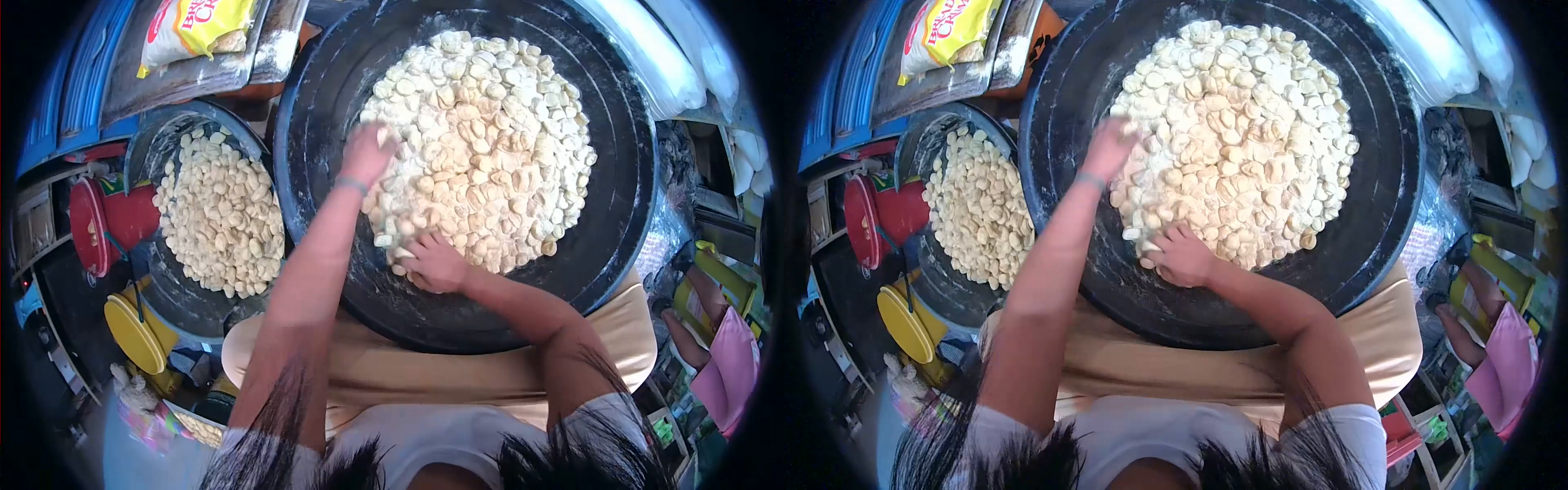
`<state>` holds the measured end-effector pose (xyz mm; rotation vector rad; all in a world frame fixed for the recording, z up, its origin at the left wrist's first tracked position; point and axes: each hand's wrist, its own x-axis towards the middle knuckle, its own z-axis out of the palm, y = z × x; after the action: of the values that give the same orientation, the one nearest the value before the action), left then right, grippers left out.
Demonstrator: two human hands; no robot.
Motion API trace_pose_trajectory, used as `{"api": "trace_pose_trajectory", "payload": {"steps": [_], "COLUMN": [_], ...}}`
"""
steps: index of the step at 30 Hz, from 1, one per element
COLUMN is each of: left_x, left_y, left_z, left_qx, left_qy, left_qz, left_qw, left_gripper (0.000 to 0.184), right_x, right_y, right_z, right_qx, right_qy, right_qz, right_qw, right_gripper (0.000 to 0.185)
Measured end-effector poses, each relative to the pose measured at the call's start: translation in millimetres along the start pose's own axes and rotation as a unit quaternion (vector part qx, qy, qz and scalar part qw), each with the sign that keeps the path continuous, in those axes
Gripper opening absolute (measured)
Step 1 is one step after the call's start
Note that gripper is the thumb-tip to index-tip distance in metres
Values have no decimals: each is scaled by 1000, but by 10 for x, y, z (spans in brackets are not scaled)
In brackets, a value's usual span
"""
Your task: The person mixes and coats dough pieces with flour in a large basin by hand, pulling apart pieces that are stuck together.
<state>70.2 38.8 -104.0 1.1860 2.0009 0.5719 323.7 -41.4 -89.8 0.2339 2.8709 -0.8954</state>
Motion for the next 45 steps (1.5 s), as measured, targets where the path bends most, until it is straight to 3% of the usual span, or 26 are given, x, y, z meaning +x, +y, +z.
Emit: {"api": "trace_pose_trajectory", "payload": {"steps": [4,6,7,8,9,11,13,16,18,20,22,24,25,26,28,31,34,36,37,38,39,41,42,43,44,45], "left_x": [353,-56,-342,-529,-768,-1172,-1407,-1227,-835,-482,-334,-652,-789,-902,-1123,-1277,-1344,-1134,-1039,-959,-862,-689,-602,-578,-638,-697], "left_y": [7,198,294,201,253,404,414,237,563,59,-99,65,195,290,314,407,339,332,356,357,342,301,278,222,132,108], "left_z": [380,717,858,983,873,539,314,15,-263,4,250,609,774,817,865,532,431,343,254,229,304,542,662,810,991,1109], "left_qx": [213,226,249,232,272,333,300,197,192,204,173,267,311,312,329,315,333,249,220,190,160,93,60,102,143,184], "left_qy": [-44,-127,-163,-222,-250,-327,-393,-548,-604,-397,-209,-180,-166,-259,-252,-349,-434,-500,-508,-520,-415,-241,-172,-140,-112,-83], "left_qz": [-12,-24,-18,-11,18,72,83,89,-85,-90,-85,-101,-107,-93,-68,-29,94,52,36,20,-5,-18,-1,-3,-8,-13], "left_qw": [976,966,955,947,929,881,865,808,769,890,959,941,929,909,907,882,832,828,832,833,896,966,983,985,983,979], "left_gripper": [75,75,73,78,77,75,70,66,63,61,76,86,92,105,101,88,66,51,49,47,45,46,49,50,50,51], "right_x": [-548,-462,-440,-348,-158,339,700,810,482,190,-198,-453,-539,-621,-691,-496,-277,-355,-365,-404,-463,-718,-903,-1124,-1323,-1490], "right_y": [159,498,811,1147,1269,1381,977,369,-60,-196,-226,-24,101,175,353,179,-205,-343,-280,-172,-41,320,556,665,822,896], "right_z": [-38,-354,-269,-138,-298,-327,-678,-203,-63,62,-194,-177,-235,-269,-378,-309,-221,-353,-373,-415,-543,-684,-639,-585,-374,-161], "right_qx": [-77,-92,-151,-123,-104,-197,-59,-66,-8,45,45,-11,-50,-83,-87,22,221,343,382,409,434,279,200,160,257,265], "right_qy": [43,-178,-52,215,265,236,98,-99,-30,-59,-129,-137,-75,-15,119,81,-59,-33,2,27,51,4,-120,-167,-243,-259], "right_qz": [25,273,324,329,364,428,475,269,191,125,55,54,111,167,310,409,323,183,162,236,310,476,492,493,585,551], "right_qw": [996,941,932,911,887,850,872,956,981,989,989,989,990,982,939,909,918,921,910,881,844,834,838,839,730,747], "right_gripper": [46,66,73,77,79,77,70,60,53,50,46,50,55,59,70,73,62,54,49,45,41,46,61,77,89,92]}}
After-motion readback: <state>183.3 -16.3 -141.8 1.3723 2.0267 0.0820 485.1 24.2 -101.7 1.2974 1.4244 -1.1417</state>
